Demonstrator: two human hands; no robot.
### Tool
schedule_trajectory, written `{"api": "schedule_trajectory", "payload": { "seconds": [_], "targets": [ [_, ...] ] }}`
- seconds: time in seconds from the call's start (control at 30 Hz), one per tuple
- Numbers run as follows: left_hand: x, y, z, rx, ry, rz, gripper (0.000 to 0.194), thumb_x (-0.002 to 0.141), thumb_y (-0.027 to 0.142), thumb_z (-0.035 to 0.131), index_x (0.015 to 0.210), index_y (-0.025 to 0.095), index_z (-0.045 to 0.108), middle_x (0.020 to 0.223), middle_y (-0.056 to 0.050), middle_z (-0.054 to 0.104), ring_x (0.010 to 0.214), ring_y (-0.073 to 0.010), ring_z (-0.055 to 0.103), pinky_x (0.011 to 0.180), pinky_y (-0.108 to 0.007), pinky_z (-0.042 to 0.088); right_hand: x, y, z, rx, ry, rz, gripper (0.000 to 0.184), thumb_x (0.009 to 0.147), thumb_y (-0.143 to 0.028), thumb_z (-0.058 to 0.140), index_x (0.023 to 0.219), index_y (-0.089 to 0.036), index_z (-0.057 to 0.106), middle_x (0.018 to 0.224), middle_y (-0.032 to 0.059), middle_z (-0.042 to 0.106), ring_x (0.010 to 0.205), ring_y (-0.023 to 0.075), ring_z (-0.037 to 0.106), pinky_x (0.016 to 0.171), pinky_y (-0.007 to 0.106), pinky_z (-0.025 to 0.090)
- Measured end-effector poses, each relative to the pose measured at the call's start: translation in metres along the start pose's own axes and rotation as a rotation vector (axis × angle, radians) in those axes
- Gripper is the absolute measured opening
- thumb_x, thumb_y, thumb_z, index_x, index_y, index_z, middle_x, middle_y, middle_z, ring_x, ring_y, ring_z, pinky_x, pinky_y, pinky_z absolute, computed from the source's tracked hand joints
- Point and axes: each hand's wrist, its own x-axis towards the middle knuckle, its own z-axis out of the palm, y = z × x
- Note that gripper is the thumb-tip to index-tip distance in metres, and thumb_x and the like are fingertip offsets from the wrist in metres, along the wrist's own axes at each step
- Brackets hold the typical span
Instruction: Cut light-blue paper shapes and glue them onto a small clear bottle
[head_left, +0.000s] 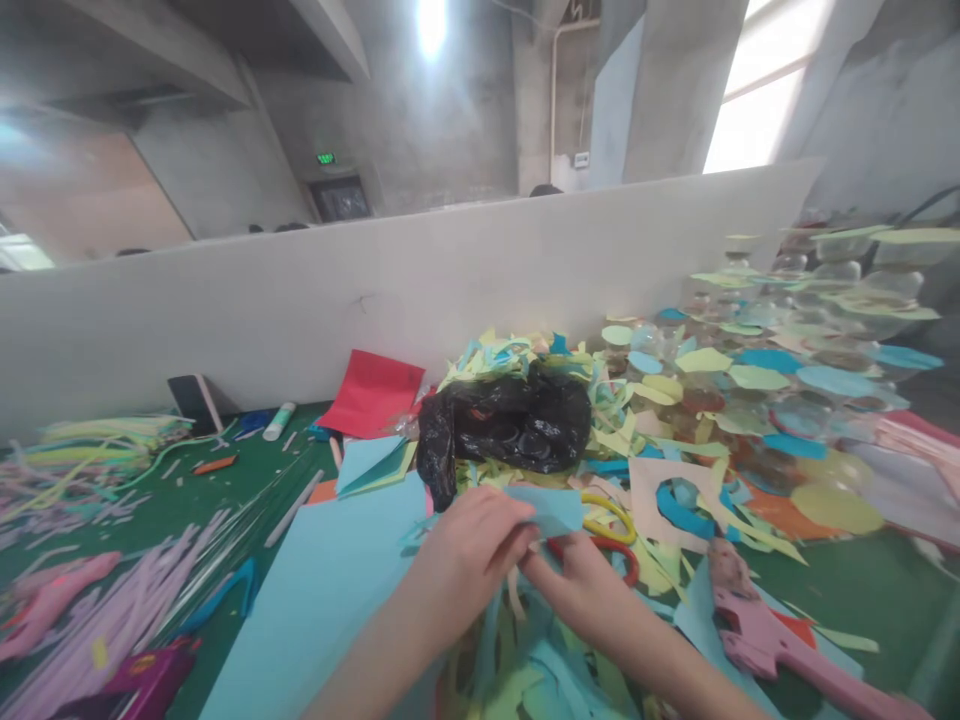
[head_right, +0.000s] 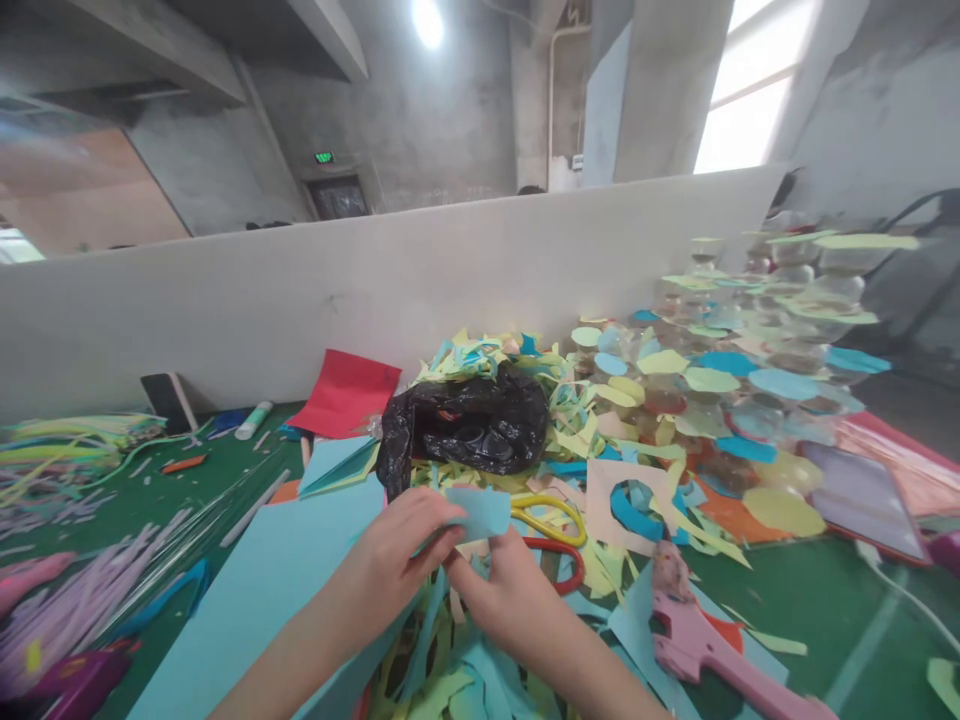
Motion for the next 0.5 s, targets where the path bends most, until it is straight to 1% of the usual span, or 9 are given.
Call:
{"api": "schedule_trajectory", "payload": {
  "seconds": [0.07,0.1,0.17,0.23,0.33,0.37,0.47,0.5],
  "targets": [
    [-0.001,-0.002,0.000,0.007,-0.001,-0.005,0.011,0.093,0.017,0.051,0.100,0.021,0.059,0.087,-0.004,0.067,0.089,-0.0174,0.060,0.080,-0.030,0.052,0.001,-0.001,0.000,0.061,-0.005,0.011,0.019,0.088,-0.032,0.050,0.091,-0.020,0.065,0.076,0.0028,0.067,0.090,0.0244,0.064,0.086,0.041,0.052],
    [0.000,-0.002,0.000,0.015,0.005,-0.003,0.012,0.093,0.017,0.051,0.101,0.021,0.059,0.090,-0.005,0.067,0.093,-0.0181,0.059,0.083,-0.032,0.052,0.002,-0.001,0.000,0.084,0.010,0.023,0.018,0.087,-0.031,0.051,0.091,-0.020,0.065,0.079,0.0032,0.068,0.093,0.0248,0.064,0.087,0.042,0.051],
    [0.002,-0.003,-0.001,0.036,0.021,-0.012,0.014,0.092,0.019,0.053,0.106,0.022,0.058,0.101,-0.007,0.066,0.102,-0.0197,0.057,0.089,-0.035,0.050,0.003,-0.001,-0.001,0.119,0.058,0.048,0.017,0.085,-0.028,0.052,0.091,-0.020,0.065,0.082,0.0036,0.069,0.093,0.0245,0.064,0.087,0.041,0.052],
    [0.005,-0.003,-0.001,0.055,0.022,-0.035,0.021,0.092,0.023,0.055,0.112,0.022,0.055,0.113,-0.008,0.063,0.110,-0.0210,0.054,0.093,-0.037,0.050,0.005,0.001,-0.001,0.134,0.097,0.068,0.017,0.082,-0.028,0.053,0.090,-0.020,0.065,0.083,0.0039,0.069,0.089,0.0240,0.064,0.085,0.041,0.053],
    [0.010,0.001,-0.001,0.094,0.011,-0.044,0.028,0.092,0.026,0.056,0.119,0.023,0.051,0.121,-0.009,0.059,0.116,-0.0219,0.051,0.095,-0.037,0.050,0.006,0.003,-0.003,0.169,0.106,0.092,0.019,0.080,-0.029,0.056,0.094,-0.020,0.066,0.086,0.0046,0.070,0.090,0.0249,0.065,0.086,0.043,0.052],
    [0.010,0.004,-0.002,0.112,0.032,-0.027,0.030,0.092,0.026,0.056,0.121,0.024,0.050,0.122,-0.010,0.058,0.117,-0.0225,0.051,0.095,-0.038,0.050,0.006,0.003,-0.004,0.190,0.101,0.095,0.020,0.080,-0.030,0.057,0.096,-0.020,0.066,0.087,0.0048,0.070,0.091,0.0253,0.065,0.087,0.043,0.052],
    [-0.001,0.019,-0.015,0.150,0.151,0.052,0.038,0.093,0.029,0.053,0.130,0.028,0.045,0.125,-0.011,0.057,0.120,-0.0259,0.051,0.097,-0.045,0.049,0.006,0.001,-0.004,0.236,0.092,0.091,0.021,0.083,-0.033,0.058,0.099,-0.021,0.066,0.090,0.0058,0.072,0.097,0.0260,0.066,0.091,0.043,0.051],
    [-0.010,0.025,-0.023,0.149,0.151,0.056,0.039,0.093,0.032,0.053,0.131,0.032,0.045,0.123,-0.010,0.059,0.119,-0.0266,0.052,0.097,-0.046,0.049,0.005,0.000,-0.004,0.235,0.096,0.092,0.022,0.084,-0.035,0.058,0.100,-0.021,0.066,0.093,0.0061,0.072,0.097,0.0262,0.066,0.091,0.042,0.051]
  ]
}}
